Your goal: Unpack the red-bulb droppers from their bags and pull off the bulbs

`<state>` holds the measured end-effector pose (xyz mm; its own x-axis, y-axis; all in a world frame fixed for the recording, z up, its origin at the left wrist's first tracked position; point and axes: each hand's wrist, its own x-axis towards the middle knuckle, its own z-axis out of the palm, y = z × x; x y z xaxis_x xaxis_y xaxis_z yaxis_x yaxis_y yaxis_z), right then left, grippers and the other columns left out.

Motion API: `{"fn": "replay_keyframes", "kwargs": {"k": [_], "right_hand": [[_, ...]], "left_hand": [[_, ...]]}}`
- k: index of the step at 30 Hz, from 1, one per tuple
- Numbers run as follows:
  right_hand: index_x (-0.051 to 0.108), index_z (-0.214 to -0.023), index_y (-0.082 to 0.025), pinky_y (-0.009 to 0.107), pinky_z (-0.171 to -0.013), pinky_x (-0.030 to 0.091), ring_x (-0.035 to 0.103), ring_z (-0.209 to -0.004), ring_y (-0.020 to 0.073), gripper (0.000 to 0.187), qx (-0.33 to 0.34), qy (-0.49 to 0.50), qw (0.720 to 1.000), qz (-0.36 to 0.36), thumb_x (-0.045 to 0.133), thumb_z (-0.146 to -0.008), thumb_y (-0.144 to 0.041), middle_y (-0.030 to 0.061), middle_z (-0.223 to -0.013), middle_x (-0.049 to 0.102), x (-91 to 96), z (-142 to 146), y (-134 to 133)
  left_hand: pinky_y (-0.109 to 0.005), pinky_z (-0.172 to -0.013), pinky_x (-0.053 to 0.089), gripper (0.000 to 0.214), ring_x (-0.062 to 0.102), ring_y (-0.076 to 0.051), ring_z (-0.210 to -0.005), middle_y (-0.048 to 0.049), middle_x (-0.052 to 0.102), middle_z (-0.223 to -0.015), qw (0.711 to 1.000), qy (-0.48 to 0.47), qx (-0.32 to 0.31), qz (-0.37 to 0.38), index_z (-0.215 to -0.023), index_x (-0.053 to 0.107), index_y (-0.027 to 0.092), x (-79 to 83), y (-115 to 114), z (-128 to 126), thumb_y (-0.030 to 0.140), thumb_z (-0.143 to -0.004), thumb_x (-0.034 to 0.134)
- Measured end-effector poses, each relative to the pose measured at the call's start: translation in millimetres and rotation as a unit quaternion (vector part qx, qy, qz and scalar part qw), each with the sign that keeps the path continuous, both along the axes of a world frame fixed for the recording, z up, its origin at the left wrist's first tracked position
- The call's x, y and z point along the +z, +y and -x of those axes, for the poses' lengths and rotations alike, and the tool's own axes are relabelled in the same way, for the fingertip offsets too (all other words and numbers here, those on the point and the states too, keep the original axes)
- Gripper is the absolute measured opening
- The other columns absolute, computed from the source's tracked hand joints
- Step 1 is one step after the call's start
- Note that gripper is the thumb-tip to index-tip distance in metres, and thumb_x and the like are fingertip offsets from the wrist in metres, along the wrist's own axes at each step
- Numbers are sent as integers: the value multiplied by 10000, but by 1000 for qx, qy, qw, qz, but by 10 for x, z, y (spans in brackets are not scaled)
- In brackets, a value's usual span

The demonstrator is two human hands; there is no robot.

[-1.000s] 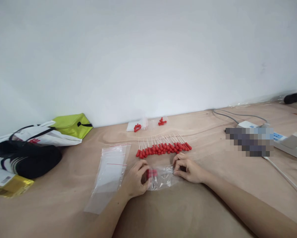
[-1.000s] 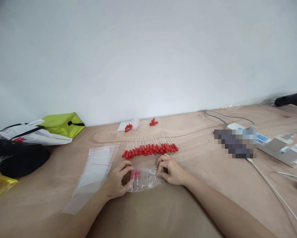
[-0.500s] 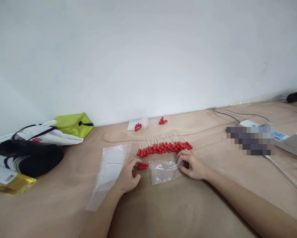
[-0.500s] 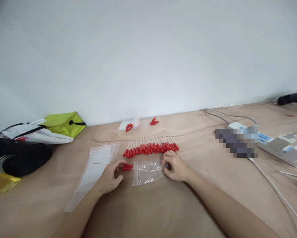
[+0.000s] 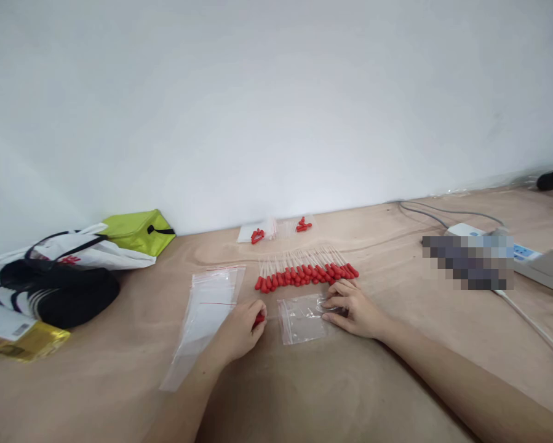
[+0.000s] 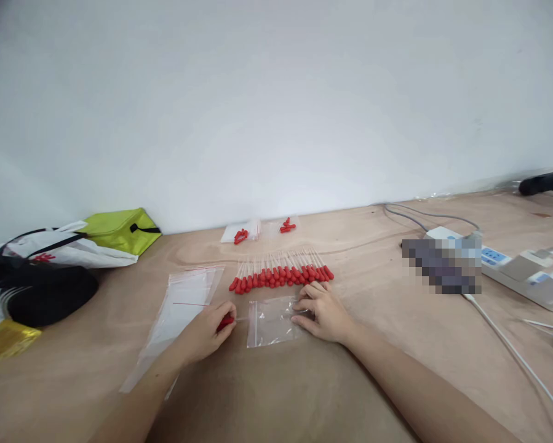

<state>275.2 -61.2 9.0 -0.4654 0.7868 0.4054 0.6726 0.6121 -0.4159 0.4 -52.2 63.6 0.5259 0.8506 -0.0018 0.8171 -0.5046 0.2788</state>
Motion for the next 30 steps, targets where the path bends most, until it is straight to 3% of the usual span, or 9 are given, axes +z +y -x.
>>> {"fn": "replay_keyframes", "kwargs": {"k": [5,9,13,15,20,24,30], "right_hand": [[649,-889,-228,352,-765,359,497,-832,174,218,2,8,1000,4,568,-764,-387,49,-873,573,-26,-14,15],[648,-892,-224,356,-759,370,504,-824,176,224,13,16,1000,-3,559,-769,-389,57,-874,573,-45,-14,27],[647,-896,-216,355,-760,378,500,-825,175,230,16,23,1000,3,560,-769,-387,59,-876,570,-56,-11,37],[646,-899,-212,353,-761,382,495,-825,174,231,17,25,999,8,557,-772,-383,60,-874,568,-57,-10,38],[647,-893,-207,351,-752,392,491,-816,175,227,22,31,999,9,556,-773,-377,66,-870,564,-51,-8,36],[645,-894,-204,350,-752,394,489,-808,172,224,23,32,999,12,563,-770,-371,64,-860,560,-36,-3,34],[643,-890,-199,340,-750,400,487,-802,167,221,25,38,999,11,554,-776,-368,62,-849,555,-25,2,31]], "left_hand": [[-242,-607,360,70,522,-148,-667,15,572,-698,989,32,53,133,-710,513,193,262,-62,202,156,-680,462],[-222,-538,364,105,484,-107,-512,62,501,-527,951,-137,98,258,-709,522,181,333,107,402,280,-675,521],[-231,-544,410,261,502,-94,-506,46,539,-542,879,-359,226,217,-674,528,153,280,415,309,346,-559,659],[-245,-570,440,279,535,-102,-534,28,568,-571,870,-376,241,209,-675,534,148,226,572,133,361,-557,669],[-214,-518,436,193,536,-88,-480,34,555,-511,876,-357,275,173,-620,529,145,19,869,-333,304,-625,638],[-195,-473,412,137,550,-101,-451,31,547,-443,900,-291,292,143,-575,546,154,-115,946,-505,247,-667,586],[-222,-521,416,185,601,-145,-536,-12,610,-513,932,-184,308,58,-633,590,165,-33,897,-515,251,-746,472]]}}
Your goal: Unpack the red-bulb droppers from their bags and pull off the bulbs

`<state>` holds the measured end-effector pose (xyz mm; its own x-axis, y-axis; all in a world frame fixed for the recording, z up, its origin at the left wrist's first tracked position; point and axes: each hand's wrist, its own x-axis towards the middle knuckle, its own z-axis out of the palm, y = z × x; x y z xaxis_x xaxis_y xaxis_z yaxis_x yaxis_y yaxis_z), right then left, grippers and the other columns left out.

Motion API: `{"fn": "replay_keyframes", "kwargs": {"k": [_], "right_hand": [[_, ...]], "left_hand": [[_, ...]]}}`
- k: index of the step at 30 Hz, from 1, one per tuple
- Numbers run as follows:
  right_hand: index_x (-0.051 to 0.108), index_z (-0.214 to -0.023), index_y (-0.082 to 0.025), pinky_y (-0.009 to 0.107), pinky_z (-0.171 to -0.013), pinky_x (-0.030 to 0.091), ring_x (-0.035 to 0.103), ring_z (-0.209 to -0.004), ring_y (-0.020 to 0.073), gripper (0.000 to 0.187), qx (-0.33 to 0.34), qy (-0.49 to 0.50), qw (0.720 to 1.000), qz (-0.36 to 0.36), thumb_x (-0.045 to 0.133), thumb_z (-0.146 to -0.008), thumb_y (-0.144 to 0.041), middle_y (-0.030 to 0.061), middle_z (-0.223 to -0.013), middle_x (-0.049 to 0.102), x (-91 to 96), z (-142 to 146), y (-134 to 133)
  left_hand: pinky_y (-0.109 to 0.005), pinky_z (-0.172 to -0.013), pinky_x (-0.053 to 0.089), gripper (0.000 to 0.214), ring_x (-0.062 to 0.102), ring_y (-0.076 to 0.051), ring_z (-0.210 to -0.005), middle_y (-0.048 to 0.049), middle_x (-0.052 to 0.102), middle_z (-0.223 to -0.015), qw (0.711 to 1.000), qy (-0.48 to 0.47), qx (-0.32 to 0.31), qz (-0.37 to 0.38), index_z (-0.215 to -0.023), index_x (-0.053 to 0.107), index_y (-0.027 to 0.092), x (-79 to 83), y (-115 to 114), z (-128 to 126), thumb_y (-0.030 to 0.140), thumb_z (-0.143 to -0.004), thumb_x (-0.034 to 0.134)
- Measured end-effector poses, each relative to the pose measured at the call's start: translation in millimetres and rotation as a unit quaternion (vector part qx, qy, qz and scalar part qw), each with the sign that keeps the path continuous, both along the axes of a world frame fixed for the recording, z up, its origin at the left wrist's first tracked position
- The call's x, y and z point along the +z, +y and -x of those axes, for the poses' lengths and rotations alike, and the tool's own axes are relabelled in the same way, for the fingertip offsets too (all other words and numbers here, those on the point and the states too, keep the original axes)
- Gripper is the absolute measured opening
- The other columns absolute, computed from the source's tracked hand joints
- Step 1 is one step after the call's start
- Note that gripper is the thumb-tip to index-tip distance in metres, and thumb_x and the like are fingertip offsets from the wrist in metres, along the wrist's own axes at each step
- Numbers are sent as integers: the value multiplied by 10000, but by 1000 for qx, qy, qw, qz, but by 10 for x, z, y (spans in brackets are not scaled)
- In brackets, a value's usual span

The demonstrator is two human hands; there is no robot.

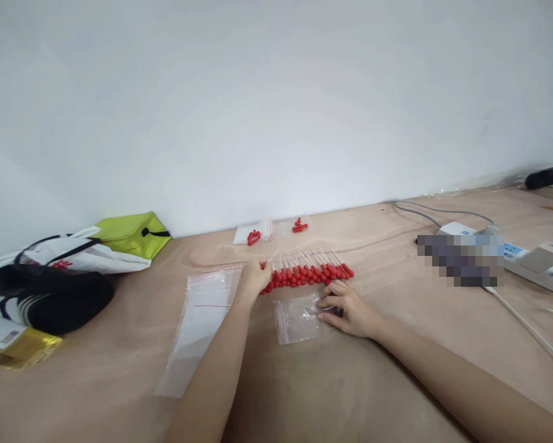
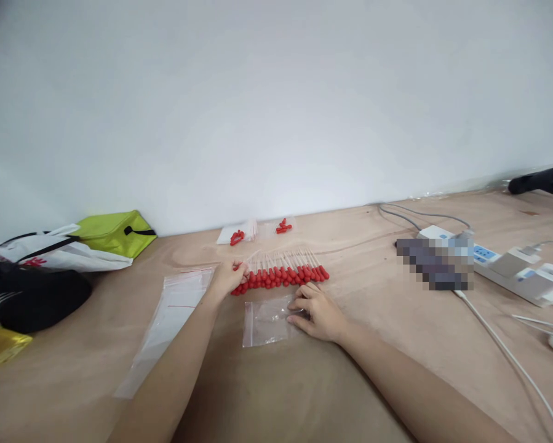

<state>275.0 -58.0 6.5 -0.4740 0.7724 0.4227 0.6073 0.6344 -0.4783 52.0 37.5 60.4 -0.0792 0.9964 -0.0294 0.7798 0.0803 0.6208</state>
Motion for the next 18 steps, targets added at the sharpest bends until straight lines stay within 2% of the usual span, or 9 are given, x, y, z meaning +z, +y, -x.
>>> {"fn": "replay_keyframes", "kwargs": {"k": [5,10,15,18], "right_hand": [[644,-882,-202,344,-748,400,487,-800,168,213,0,2,1000,-1,566,-768,-365,60,-846,555,-20,-6,7],[641,-895,-206,347,-748,397,490,-816,174,213,-2,-4,1000,-2,568,-768,-360,64,-867,556,-25,-5,6],[642,-902,-201,344,-753,394,493,-817,172,227,-6,-5,1000,2,559,-774,-370,64,-866,561,-11,-2,-3],[643,-913,-206,346,-753,392,498,-818,174,234,-6,-13,1000,1,550,-779,-373,64,-871,567,-7,-2,-3]], "left_hand": [[-293,-699,417,190,606,-228,-840,-96,663,-803,991,109,46,-69,-781,597,147,80,-92,89,248,-769,437],[-319,-705,417,203,603,-259,-846,-122,657,-814,980,169,57,-90,-792,604,145,-24,-175,104,253,-763,433],[-352,-704,431,305,604,-286,-817,-132,648,-780,976,185,29,-114,-809,611,134,-40,-231,83,401,-753,476],[-346,-773,430,304,588,-251,-867,-114,635,-845,972,180,-18,-147,-893,597,138,1,-404,111,381,-786,450]]}}
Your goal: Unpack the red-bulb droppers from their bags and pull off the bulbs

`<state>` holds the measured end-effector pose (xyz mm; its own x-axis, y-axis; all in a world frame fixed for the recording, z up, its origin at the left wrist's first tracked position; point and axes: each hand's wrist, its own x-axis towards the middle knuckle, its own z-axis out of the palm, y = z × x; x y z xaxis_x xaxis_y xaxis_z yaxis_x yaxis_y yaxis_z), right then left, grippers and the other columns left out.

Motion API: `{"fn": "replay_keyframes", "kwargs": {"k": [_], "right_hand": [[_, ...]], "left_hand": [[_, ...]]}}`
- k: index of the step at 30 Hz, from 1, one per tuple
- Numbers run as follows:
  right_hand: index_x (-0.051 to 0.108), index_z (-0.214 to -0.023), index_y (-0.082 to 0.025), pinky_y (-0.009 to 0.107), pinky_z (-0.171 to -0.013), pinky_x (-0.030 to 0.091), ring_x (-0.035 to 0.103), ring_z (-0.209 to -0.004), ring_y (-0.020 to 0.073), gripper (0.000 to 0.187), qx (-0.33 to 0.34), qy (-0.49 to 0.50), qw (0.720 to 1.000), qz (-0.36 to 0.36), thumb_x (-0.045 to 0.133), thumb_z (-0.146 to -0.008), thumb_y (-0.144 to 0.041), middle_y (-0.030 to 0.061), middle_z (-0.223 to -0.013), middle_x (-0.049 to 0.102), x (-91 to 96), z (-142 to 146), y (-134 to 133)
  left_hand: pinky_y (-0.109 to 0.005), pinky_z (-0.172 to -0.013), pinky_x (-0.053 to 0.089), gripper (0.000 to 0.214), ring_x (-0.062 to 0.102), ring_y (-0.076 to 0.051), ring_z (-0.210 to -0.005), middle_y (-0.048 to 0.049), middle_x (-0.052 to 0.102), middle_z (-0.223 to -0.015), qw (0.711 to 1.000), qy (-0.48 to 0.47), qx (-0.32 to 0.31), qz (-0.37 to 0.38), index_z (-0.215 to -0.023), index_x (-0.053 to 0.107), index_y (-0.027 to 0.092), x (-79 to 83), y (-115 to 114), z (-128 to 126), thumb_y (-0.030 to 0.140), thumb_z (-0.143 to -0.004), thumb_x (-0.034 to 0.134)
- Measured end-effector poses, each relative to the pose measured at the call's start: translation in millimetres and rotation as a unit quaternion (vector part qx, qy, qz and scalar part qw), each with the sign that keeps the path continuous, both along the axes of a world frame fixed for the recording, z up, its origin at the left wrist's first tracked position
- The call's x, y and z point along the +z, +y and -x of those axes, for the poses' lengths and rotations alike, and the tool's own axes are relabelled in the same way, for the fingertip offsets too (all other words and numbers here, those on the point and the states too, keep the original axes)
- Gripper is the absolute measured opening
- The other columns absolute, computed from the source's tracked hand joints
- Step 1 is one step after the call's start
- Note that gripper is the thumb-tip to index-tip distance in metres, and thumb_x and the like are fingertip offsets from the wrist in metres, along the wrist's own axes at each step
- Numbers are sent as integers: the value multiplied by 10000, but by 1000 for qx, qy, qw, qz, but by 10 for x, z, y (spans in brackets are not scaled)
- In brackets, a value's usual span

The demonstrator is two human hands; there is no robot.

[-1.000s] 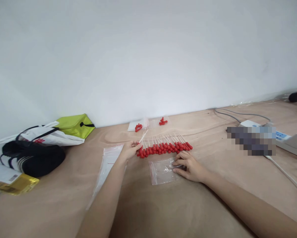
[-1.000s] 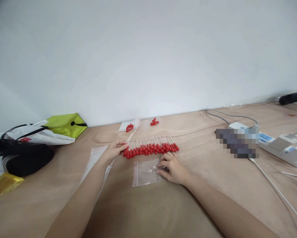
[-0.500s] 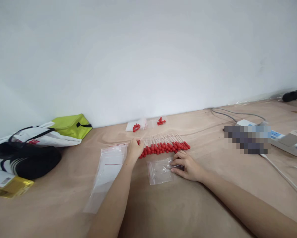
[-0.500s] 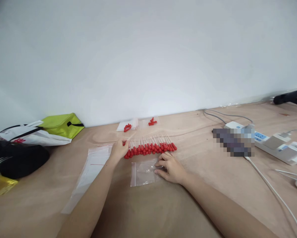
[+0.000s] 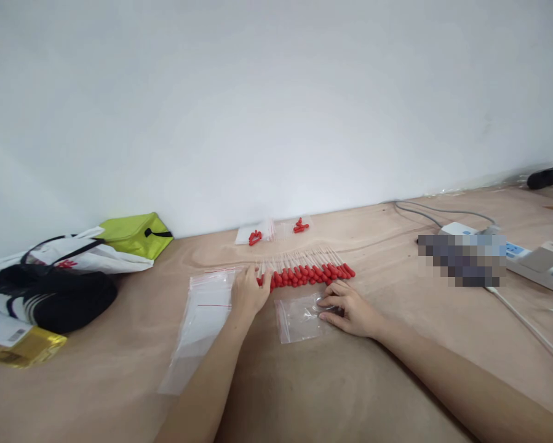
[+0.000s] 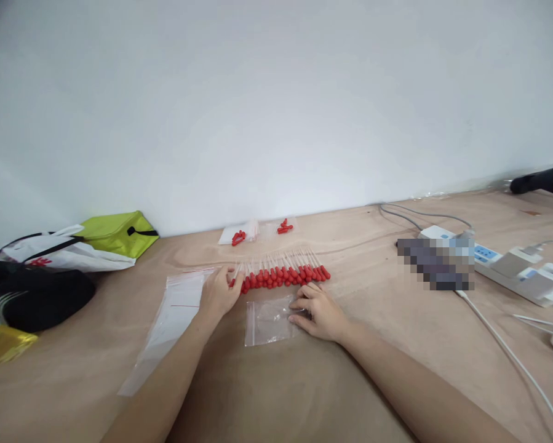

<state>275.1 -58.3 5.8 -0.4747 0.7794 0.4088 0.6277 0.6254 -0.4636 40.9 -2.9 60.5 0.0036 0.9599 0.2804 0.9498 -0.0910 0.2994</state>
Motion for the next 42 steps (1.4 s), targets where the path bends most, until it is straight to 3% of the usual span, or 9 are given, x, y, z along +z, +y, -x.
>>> {"fn": "replay_keyframes", "kwargs": {"k": [3,6,9,17,23,27,33,37,42], "right_hand": [[643,-922,-209,356,-763,384,501,-825,180,237,-4,-11,1000,-7,537,-787,-373,66,-873,576,8,16,-7],[628,-975,-222,370,-797,365,504,-860,184,271,-7,-20,1000,-19,510,-802,-394,71,-929,581,33,60,-36],[576,-1081,-244,380,-834,341,496,-927,193,351,7,-46,999,-10,496,-802,-441,70,-1036,567,67,115,-81],[566,-1112,-246,389,-860,330,470,-990,213,404,28,-76,997,15,504,-783,-474,87,-1101,544,81,164,-128],[560,-1118,-242,389,-869,347,474,-989,214,421,30,-52,998,10,523,-770,-476,93,-1095,535,58,152,-133],[554,-1118,-235,381,-867,360,477,-987,207,397,28,-47,998,10,508,-789,-452,94,-1090,527,41,130,-125],[570,-1084,-223,376,-843,379,481,-973,207,366,27,-47,998,10,519,-787,-430,96,-1076,520,45,129,-113],[584,-1052,-220,382,-845,374,482,-961,206,338,28,-45,998,12,520,-788,-421,93,-1054,526,34,135,-108],[584,-1049,-220,380,-843,374,485,-951,203,333,27,-41,999,8,514,-792,-420,93,-1044,527,28,139,-108]], "left_hand": [[-306,-828,431,247,575,-186,-902,-68,627,-909,987,-15,-160,-13,-890,606,182,-10,-282,44,308,-829,403],[-365,-966,352,342,443,-201,-1148,-67,518,-1215,942,7,-334,26,-1159,501,223,-81,-523,93,315,-847,395],[-435,-1026,262,452,310,-220,-1256,-42,374,-1358,907,48,-406,104,-1282,362,281,-163,-619,149,354,-840,419],[-385,-833,441,574,515,-239,-1014,-87,511,-1119,979,-129,-130,87,-1190,423,211,-229,-636,192,357,-669,615],[-290,-658,460,577,562,-143,-657,9,565,-748,949,-232,-150,154,-1242,280,195,-225,-701,106,237,-718,517],[-284,-665,456,516,566,-135,-642,8,590,-752,941,-280,-143,123,-1236,223,206,35,-579,556,276,-766,425],[-299,-732,447,280,581,-206,-760,-28,646,-757,969,-117,-164,146,-811,563,239,479,-209,1495,475,-711,449],[-371,-843,401,310,567,-236,-906,-51,659,-895,980,29,-166,107,-810,612,234,259,-135,1471,404,-770,356],[-529,-966,228,446,329,-289,-1231,-99,414,-1324,983,161,-84,10,-1232,454,240,-156,-498,1194,355,-822,320]]}}
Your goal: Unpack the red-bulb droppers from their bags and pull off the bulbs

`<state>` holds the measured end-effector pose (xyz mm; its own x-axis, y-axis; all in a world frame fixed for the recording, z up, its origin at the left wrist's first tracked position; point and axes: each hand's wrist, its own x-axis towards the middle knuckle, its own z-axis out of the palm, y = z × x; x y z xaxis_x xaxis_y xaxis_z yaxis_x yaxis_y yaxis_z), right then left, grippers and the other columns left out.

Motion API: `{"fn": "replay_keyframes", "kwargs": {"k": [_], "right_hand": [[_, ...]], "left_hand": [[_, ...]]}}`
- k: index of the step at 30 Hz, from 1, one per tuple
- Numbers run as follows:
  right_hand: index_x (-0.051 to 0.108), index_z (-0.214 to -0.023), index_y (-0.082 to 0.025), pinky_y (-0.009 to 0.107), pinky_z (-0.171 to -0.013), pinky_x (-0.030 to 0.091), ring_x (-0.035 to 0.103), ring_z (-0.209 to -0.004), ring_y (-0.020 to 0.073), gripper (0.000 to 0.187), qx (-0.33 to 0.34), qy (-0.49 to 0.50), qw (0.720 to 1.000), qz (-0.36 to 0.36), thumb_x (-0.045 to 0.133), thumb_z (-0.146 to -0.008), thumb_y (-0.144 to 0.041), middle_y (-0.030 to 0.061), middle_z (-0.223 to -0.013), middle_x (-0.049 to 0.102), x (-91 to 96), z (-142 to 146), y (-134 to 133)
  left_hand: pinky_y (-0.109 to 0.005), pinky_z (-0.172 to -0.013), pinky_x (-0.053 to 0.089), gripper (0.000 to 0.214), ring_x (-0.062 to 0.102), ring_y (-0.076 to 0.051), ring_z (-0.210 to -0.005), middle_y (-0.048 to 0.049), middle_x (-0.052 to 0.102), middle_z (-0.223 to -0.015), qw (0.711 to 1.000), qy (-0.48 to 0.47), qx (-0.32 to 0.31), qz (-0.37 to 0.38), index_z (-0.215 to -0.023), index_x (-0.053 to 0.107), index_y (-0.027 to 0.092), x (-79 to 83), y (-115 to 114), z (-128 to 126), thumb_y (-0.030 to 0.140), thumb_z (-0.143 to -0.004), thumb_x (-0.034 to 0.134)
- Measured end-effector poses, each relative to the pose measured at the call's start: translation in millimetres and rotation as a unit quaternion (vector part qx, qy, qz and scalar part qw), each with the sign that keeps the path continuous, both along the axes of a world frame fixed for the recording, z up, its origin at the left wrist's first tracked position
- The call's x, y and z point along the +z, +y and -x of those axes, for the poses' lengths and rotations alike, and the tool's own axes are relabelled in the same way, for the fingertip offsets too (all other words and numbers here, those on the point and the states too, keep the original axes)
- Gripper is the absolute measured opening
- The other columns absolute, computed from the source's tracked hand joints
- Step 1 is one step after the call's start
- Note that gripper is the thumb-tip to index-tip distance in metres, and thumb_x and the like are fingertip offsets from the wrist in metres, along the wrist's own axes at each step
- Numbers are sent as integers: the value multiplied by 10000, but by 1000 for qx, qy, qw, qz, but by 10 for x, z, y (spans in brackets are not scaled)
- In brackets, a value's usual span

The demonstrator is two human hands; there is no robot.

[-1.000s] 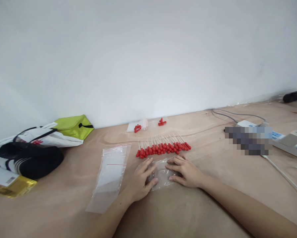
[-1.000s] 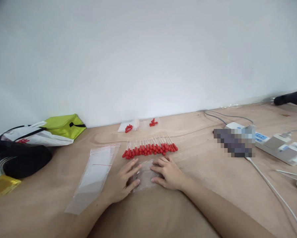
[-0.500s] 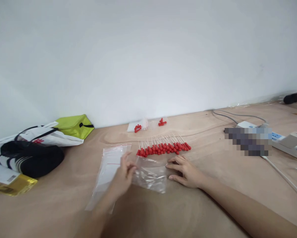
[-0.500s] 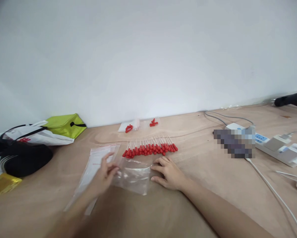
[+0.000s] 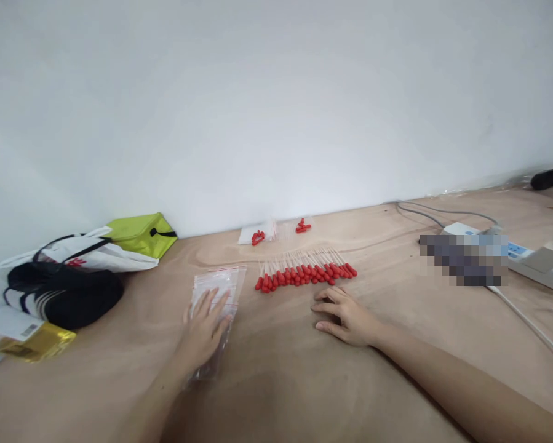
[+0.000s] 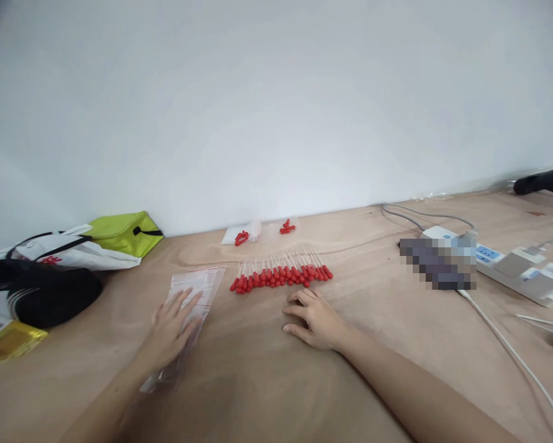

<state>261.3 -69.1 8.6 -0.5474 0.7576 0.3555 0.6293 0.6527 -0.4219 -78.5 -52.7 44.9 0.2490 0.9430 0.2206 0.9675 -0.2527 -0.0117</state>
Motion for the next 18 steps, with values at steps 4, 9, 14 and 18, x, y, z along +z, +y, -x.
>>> {"fn": "replay_keyframes", "kwargs": {"k": [4,9,14,18], "right_hand": [[582,-1052,-225,377,-845,371,486,-949,199,326,-1,-2,1000,0,523,-788,-408,87,-1041,529,8,2,-1],[582,-1051,-220,384,-847,367,481,-948,200,328,0,-3,1000,8,515,-792,-410,89,-1040,528,16,-3,-2],[580,-1052,-219,383,-846,369,481,-954,202,331,0,-1,1000,16,513,-792,-412,87,-1048,531,21,1,-4],[577,-1058,-220,384,-862,365,490,-965,199,324,-3,-1,1000,14,511,-795,-396,81,-1052,545,15,9,-4]], "left_hand": [[-534,-965,242,484,238,-300,-1282,-52,300,-1397,997,42,-23,56,-1294,343,323,-168,-258,-31,427,-821,349],[-515,-974,257,461,249,-283,-1280,-54,289,-1398,996,32,-11,83,-1295,337,314,-210,-94,14,416,-846,305],[-513,-974,270,443,317,-289,-1247,-94,415,-1327,1000,9,-13,9,-1237,457,250,-108,46,-21,388,-834,331],[-456,-987,307,337,446,-263,-1145,-104,578,-1130,986,-68,-98,-119,-1073,590,210,-13,-85,-256,330,-818,405]]}}
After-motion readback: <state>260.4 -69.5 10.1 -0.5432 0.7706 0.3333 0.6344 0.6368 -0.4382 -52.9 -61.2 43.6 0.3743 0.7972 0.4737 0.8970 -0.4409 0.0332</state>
